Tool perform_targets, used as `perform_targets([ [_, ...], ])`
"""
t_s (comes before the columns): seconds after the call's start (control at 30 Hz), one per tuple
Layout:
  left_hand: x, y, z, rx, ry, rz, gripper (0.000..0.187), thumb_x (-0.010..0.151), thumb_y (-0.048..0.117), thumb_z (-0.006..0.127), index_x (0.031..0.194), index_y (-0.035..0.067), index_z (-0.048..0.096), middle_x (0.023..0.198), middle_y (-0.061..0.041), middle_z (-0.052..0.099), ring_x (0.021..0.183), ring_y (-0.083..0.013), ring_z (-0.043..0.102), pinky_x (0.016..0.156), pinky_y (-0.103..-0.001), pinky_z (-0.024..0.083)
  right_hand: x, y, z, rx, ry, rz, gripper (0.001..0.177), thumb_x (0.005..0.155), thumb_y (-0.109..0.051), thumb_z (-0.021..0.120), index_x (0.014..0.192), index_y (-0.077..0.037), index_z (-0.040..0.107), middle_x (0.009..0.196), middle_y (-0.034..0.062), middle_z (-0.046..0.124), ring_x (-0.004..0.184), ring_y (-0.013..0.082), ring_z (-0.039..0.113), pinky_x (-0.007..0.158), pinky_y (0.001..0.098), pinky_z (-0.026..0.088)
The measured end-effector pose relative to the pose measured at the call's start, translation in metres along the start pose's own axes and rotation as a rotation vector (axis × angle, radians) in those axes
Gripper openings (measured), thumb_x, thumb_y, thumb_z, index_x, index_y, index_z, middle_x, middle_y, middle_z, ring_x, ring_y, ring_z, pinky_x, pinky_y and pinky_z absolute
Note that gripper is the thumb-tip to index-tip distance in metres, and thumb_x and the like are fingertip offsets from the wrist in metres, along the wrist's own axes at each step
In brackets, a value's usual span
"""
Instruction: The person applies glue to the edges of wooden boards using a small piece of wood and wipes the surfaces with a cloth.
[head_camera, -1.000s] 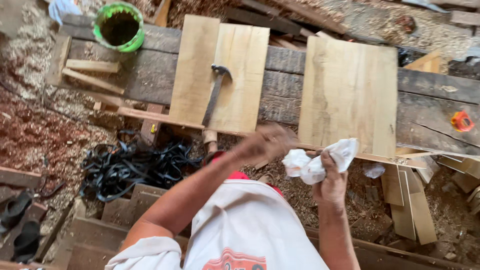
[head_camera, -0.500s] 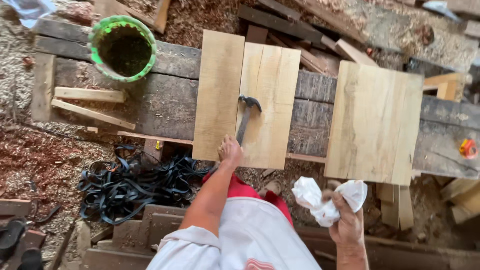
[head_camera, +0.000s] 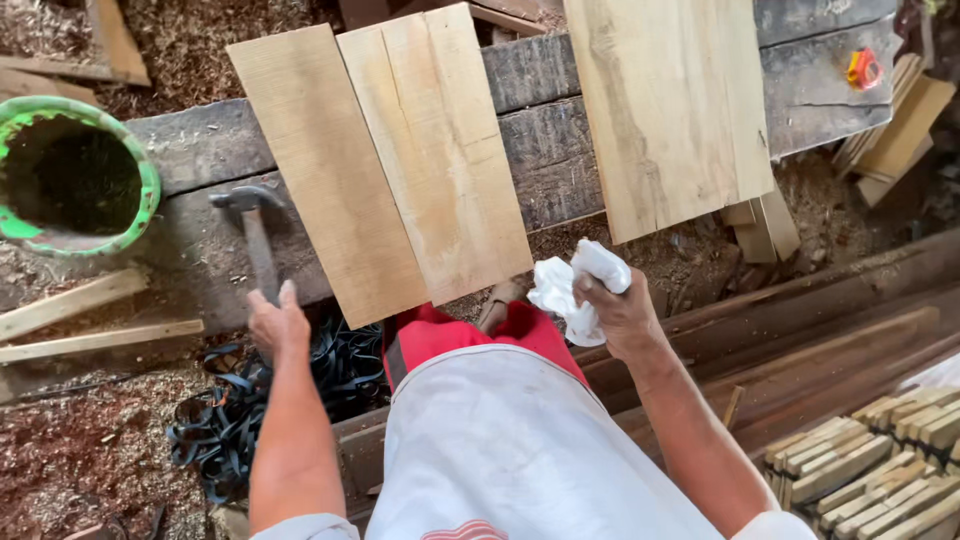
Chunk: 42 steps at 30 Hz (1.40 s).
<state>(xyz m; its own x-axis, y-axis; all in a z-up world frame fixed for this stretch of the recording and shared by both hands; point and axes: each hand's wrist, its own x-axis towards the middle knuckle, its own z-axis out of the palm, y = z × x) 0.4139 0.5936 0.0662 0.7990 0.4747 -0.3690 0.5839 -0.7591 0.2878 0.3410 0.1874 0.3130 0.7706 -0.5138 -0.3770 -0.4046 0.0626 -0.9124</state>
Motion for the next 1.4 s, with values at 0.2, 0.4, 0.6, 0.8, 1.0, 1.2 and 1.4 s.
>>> perform_targets([
  [0.2,-0.067,0.126,-0.065,-0.481,-0.27,0.285,0.048,0.091,0.023,0.064,0.135,0.014,0.05,0.108,-0.022,0.06,0.099,-0.0338,0.059,0.082,-0.047,0.046,0.01,0.011,-0.027,-0.03,-0.17,-0.142,0.036,0.08,-0.024,0.076,0.057,-0.003,0.059,0.043,0.0068,0.051,0.037,0.0116,0.054,0.037,0.0249,0.046],
  [0.4,-0.238,0.247,-0.136,-0.934,-1.016,0.747,0.058,0.089,0.011,0.064,0.143,0.014,0.043,0.077,-0.01,0.064,0.064,-0.0141,0.06,0.061,-0.025,0.051,-0.018,0.021,-0.064,0.033,-0.259,-0.149,0.034,0.082,-0.032,0.076,0.074,0.0,0.066,0.052,0.0074,0.056,0.047,0.0116,0.054,0.043,0.0275,0.047],
  [0.6,-0.329,0.282,-0.146,-0.837,-1.129,0.773,0.059,0.086,0.023,0.071,0.137,0.007,0.048,0.084,-0.01,0.064,0.072,-0.0135,0.061,0.064,-0.027,0.054,-0.042,0.024,-0.11,0.051,-0.257,-0.082,0.021,0.078,-0.019,0.079,0.087,-0.001,0.073,0.057,0.005,0.061,0.053,0.0069,0.051,0.047,0.0215,0.043],
  [0.8,-0.375,0.283,-0.124,-0.899,-1.127,0.762,0.054,0.088,0.02,0.069,0.133,-0.002,0.048,0.079,-0.012,0.062,0.07,-0.0133,0.061,0.059,-0.024,0.056,-0.062,0.033,-0.148,0.04,-0.239,0.004,0.021,0.077,-0.019,0.08,0.09,-0.004,0.074,0.06,0.0051,0.064,0.052,0.0075,0.051,0.047,0.0206,0.042],
  [1.0,-0.38,0.276,-0.107,-0.862,-1.146,0.733,0.055,0.089,0.022,0.068,0.135,-0.001,0.047,0.077,-0.011,0.061,0.066,-0.0125,0.06,0.054,-0.021,0.054,-0.067,0.044,-0.16,0.048,-0.226,0.037,0.02,0.077,-0.021,0.079,0.089,-0.005,0.075,0.057,0.0058,0.063,0.048,0.0091,0.053,0.046,0.0214,0.043],
  [1.2,-0.364,0.271,-0.119,-0.87,-1.175,0.72,0.05,0.086,0.019,0.071,0.129,0.002,0.052,0.075,-0.011,0.062,0.063,-0.012,0.06,0.05,-0.022,0.055,-0.064,0.058,-0.148,0.067,-0.202,0.053,0.021,0.075,-0.017,0.08,0.092,-0.005,0.074,0.056,0.0074,0.064,0.043,0.0117,0.059,0.044,0.0225,0.047],
  [1.4,-0.309,0.264,-0.131,-0.829,-1.235,0.735,0.047,0.086,0.016,0.069,0.125,-0.002,0.053,0.072,-0.01,0.058,0.06,-0.0135,0.057,0.049,-0.024,0.049,-0.068,0.053,-0.085,0.136,-0.082,0.055,0.026,0.071,-0.013,0.084,0.092,-0.002,0.073,0.071,0.0071,0.068,0.063,0.0101,0.055,0.058,0.0234,0.046],
])
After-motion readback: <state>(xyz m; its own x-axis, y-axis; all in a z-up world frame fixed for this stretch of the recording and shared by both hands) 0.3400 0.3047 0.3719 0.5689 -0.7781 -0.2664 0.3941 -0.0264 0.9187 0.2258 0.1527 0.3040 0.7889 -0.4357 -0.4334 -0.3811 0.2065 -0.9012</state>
